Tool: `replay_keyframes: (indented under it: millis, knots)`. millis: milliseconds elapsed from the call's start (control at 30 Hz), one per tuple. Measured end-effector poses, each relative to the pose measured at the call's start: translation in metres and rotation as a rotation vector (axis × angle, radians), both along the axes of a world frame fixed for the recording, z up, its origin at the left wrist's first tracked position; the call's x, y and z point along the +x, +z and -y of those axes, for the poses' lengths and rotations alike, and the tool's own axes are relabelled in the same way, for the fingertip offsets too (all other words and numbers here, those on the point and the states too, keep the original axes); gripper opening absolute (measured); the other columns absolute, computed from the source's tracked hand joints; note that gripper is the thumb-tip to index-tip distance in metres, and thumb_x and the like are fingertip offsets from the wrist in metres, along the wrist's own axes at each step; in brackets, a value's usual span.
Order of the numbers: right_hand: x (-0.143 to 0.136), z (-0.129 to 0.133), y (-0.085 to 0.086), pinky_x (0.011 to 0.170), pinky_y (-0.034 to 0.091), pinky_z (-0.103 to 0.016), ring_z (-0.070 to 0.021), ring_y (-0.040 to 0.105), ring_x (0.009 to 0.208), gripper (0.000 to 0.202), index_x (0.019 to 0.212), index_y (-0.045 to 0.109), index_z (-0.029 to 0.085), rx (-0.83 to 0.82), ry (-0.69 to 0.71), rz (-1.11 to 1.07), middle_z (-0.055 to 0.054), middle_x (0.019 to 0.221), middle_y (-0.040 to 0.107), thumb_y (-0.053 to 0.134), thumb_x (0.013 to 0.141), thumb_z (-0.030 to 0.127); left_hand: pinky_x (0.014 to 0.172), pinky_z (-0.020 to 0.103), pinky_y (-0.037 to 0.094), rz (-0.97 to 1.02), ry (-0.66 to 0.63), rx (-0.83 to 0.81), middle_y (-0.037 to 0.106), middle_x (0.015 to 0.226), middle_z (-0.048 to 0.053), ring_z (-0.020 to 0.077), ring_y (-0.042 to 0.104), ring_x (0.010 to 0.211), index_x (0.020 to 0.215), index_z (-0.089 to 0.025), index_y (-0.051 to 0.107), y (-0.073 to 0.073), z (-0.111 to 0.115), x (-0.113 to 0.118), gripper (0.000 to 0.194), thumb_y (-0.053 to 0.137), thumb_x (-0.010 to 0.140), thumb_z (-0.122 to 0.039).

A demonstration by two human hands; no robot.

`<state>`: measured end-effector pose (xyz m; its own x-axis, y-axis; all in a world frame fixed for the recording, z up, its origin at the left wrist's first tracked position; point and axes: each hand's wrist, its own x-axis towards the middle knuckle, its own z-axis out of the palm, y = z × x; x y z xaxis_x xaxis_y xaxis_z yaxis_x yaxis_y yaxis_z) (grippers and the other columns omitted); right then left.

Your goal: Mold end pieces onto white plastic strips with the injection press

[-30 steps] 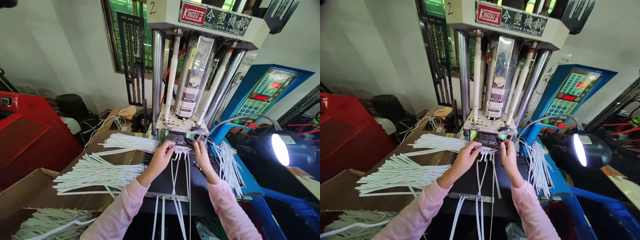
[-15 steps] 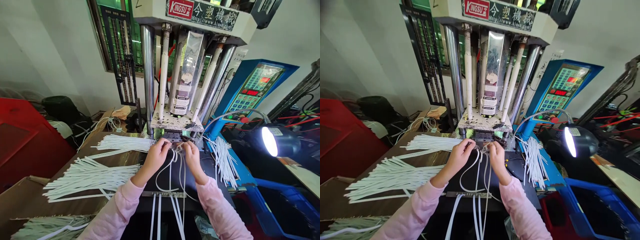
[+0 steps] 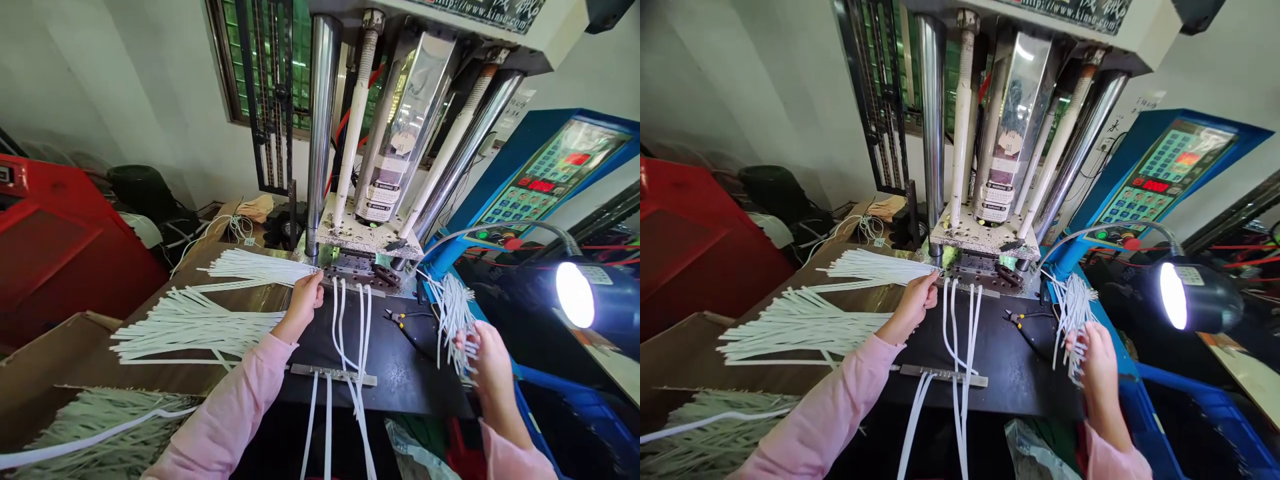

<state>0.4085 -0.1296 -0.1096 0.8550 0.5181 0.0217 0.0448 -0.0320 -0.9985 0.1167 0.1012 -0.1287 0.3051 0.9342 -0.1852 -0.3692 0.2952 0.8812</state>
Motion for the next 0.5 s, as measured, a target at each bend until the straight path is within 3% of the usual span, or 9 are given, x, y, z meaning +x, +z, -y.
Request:
replay_keyframes:
  millis: [100, 167, 233, 300, 400, 500]
  knots:
    - [0.011, 0.058, -0.013, 0.043, 0.045, -0.028, -0.0201, 0.060, 0.051, 0.046, 0.096, 0.061, 0.026, -0.204, 0.062, -0.077, -0.001, 0.063, 0.066, 0.074, 0.067, 0.060, 0.035, 0.017, 0.013, 0.004, -0.017, -0.028, 0.034, 0.035, -0.013, 0.0023, 0.022, 0.028, 0.068, -0.022, 0.038, -0.002, -0.003, 0.002, 0.049, 0.076, 0.071, -0.053]
    - [0.023, 0.098, -0.021, 0.054, 0.053, -0.031, -0.0220, 0.066, 0.060, 0.046, 0.095, 0.066, 0.025, -0.402, 0.194, -0.028, -0.003, 0.069, 0.071, 0.070, 0.072, 0.064, 0.035, 0.017, 0.013, 0.004, -0.025, -0.042, 0.035, 0.035, -0.013, 0.0026, 0.022, 0.028, 0.068, -0.022, 0.040, -0.004, -0.005, 0.005, 0.047, 0.075, 0.072, -0.052]
    - [0.036, 0.131, -0.026, 0.068, 0.058, -0.035, -0.0275, 0.072, 0.075, 0.048, 0.091, 0.072, 0.024, -0.624, 0.322, 0.091, -0.007, 0.081, 0.076, 0.067, 0.072, 0.068, 0.035, 0.018, 0.012, 0.005, -0.039, -0.048, 0.034, 0.034, -0.013, 0.0029, 0.021, 0.027, 0.068, -0.022, 0.040, -0.005, -0.007, 0.008, 0.046, 0.075, 0.073, -0.052]
    - [0.044, 0.148, -0.023, 0.078, 0.059, -0.040, -0.0344, 0.073, 0.091, 0.051, 0.089, 0.078, 0.026, -0.806, 0.314, 0.300, -0.008, 0.092, 0.078, 0.066, 0.069, 0.072, 0.035, 0.018, 0.011, 0.011, -0.064, -0.041, 0.033, 0.033, -0.012, 0.0028, 0.020, 0.027, 0.067, -0.022, 0.039, -0.004, -0.008, 0.011, 0.047, 0.075, 0.073, -0.053]
    - [0.036, 0.128, -0.008, 0.089, 0.056, -0.044, -0.0371, 0.070, 0.104, 0.050, 0.095, 0.079, 0.029, -0.794, 0.236, 0.580, -0.007, 0.105, 0.078, 0.060, 0.074, 0.070, 0.036, 0.018, 0.014, 0.030, -0.129, 0.009, 0.034, 0.035, -0.012, 0.0025, 0.021, 0.029, 0.068, -0.021, 0.044, 0.004, -0.005, 0.014, 0.048, 0.077, 0.070, -0.055]
    - [0.005, 0.059, 0.015, 0.100, 0.052, -0.042, -0.0318, 0.068, 0.111, 0.046, 0.101, 0.077, 0.027, -0.535, 0.382, 0.651, -0.008, 0.115, 0.075, 0.053, 0.086, 0.063, 0.038, 0.017, 0.019, 0.040, -0.212, 0.096, 0.043, 0.040, -0.009, 0.0034, 0.030, 0.034, 0.077, -0.017, 0.056, 0.019, 0.001, 0.015, 0.047, 0.079, 0.068, -0.057]
